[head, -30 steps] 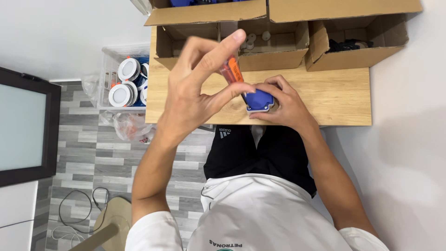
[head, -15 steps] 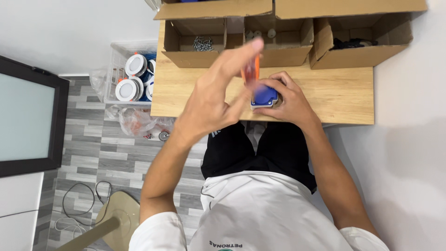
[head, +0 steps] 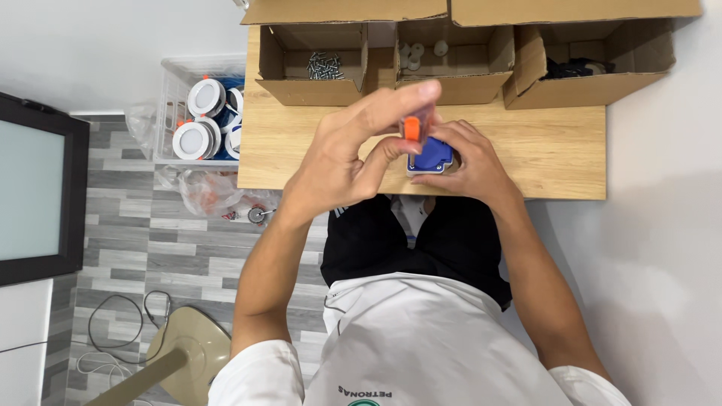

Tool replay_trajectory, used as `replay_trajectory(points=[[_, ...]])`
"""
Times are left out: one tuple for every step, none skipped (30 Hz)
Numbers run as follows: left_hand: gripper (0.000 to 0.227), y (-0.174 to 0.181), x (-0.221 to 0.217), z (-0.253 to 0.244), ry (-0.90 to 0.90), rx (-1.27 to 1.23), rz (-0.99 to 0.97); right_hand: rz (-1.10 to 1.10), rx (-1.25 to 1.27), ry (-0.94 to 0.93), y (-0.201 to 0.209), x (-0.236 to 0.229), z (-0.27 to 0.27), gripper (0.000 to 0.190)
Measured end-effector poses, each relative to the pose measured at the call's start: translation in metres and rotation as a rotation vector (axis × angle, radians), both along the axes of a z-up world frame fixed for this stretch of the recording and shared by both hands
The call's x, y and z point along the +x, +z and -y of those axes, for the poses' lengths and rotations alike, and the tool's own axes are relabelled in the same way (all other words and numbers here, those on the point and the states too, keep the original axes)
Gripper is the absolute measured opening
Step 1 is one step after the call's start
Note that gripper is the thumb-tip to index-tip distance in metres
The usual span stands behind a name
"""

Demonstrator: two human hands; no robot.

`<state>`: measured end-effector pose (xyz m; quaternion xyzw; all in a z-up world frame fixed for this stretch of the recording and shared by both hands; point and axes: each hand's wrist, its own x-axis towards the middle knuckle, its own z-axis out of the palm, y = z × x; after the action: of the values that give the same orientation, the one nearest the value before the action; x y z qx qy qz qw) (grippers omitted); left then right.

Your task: The person uses a screwdriver to tighten screws on a blue plastic electrical component, then attaches a black plastic piece and a white plastic piece to it. The person repeats the screwing process on the assembled unit.

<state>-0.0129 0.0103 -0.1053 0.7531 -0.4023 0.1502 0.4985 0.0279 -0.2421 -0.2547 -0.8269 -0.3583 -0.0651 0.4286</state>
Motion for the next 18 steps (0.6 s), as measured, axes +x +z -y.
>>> replay_trajectory(points=[[0.046, -0.001, 0.001, -0.002, 0.0, -0.002, -0.001, -0.001, -0.002, 0.0, -0.003, 0.001, 0.0, 0.076], [0.044, -0.002, 0.003, -0.004, -0.028, 0.015, -0.02, 0.028, 0.008, 0.006, -0.007, 0.002, 0.0, 0.072], [0.043, -0.003, 0.004, -0.006, -0.057, 0.033, -0.038, 0.057, 0.018, 0.013, -0.01, 0.004, 0.0, 0.068], [0.043, -0.004, 0.006, -0.008, -0.055, 0.031, -0.041, 0.054, 0.016, 0.014, -0.009, 0.003, 0.0, 0.068], [0.043, -0.005, 0.009, -0.009, -0.077, 0.013, -0.035, 0.038, 0.005, 0.005, -0.008, 0.003, 0.0, 0.067], [0.043, -0.006, 0.012, -0.01, -0.098, -0.005, -0.026, 0.025, -0.006, -0.004, -0.006, 0.004, -0.001, 0.066], [0.043, -0.019, 0.017, -0.011, -0.097, -0.006, -0.027, 0.024, -0.008, -0.004, -0.003, 0.002, -0.002, 0.066], [0.052, -0.032, 0.022, -0.012, -0.101, -0.038, -0.014, -0.001, 0.002, 0.006, 0.0, 0.002, -0.003, 0.067], [0.06, -0.044, 0.027, -0.013, -0.105, -0.069, -0.002, -0.027, 0.01, 0.015, 0.004, 0.002, -0.004, 0.068], [0.06, -0.048, 0.026, -0.011, -0.102, -0.069, -0.005, -0.03, 0.01, 0.018, 0.004, 0.002, -0.004, 0.068], [0.065, -0.053, 0.026, -0.008, -0.107, -0.114, -0.013, -0.049, 0.015, 0.031, 0.005, 0.003, -0.004, 0.07], [0.07, -0.058, 0.027, -0.005, -0.117, -0.158, -0.02, -0.068, 0.02, 0.039, 0.005, 0.004, -0.003, 0.071], [0.07, -0.056, 0.027, -0.001, -0.119, -0.159, -0.023, -0.07, 0.02, 0.037, 0.004, 0.007, -0.005, 0.071], [0.062, -0.055, 0.025, 0.003, -0.118, -0.256, -0.011, -0.005, 0.108, 0.048, 0.003, 0.009, -0.006, 0.061], [0.056, -0.054, 0.024, 0.008, -0.116, -0.354, -0.002, 0.059, 0.196, 0.058, 0.002, 0.012, -0.007, 0.054], [0.056, -0.053, 0.021, 0.009, -0.116, -0.357, -0.012, 0.049, 0.194, 0.056, -0.001, 0.012, -0.007, 0.054], [0.058, -0.052, 0.019, 0.01, -0.165, -0.484, -0.06, 0.024, 0.183, 0.049, -0.004, 0.012, -0.006, 0.056], [0.06, -0.05, 0.018, 0.011, -0.216, -0.611, -0.107, 0.002, 0.172, 0.04, -0.006, 0.013, -0.005, 0.06]])
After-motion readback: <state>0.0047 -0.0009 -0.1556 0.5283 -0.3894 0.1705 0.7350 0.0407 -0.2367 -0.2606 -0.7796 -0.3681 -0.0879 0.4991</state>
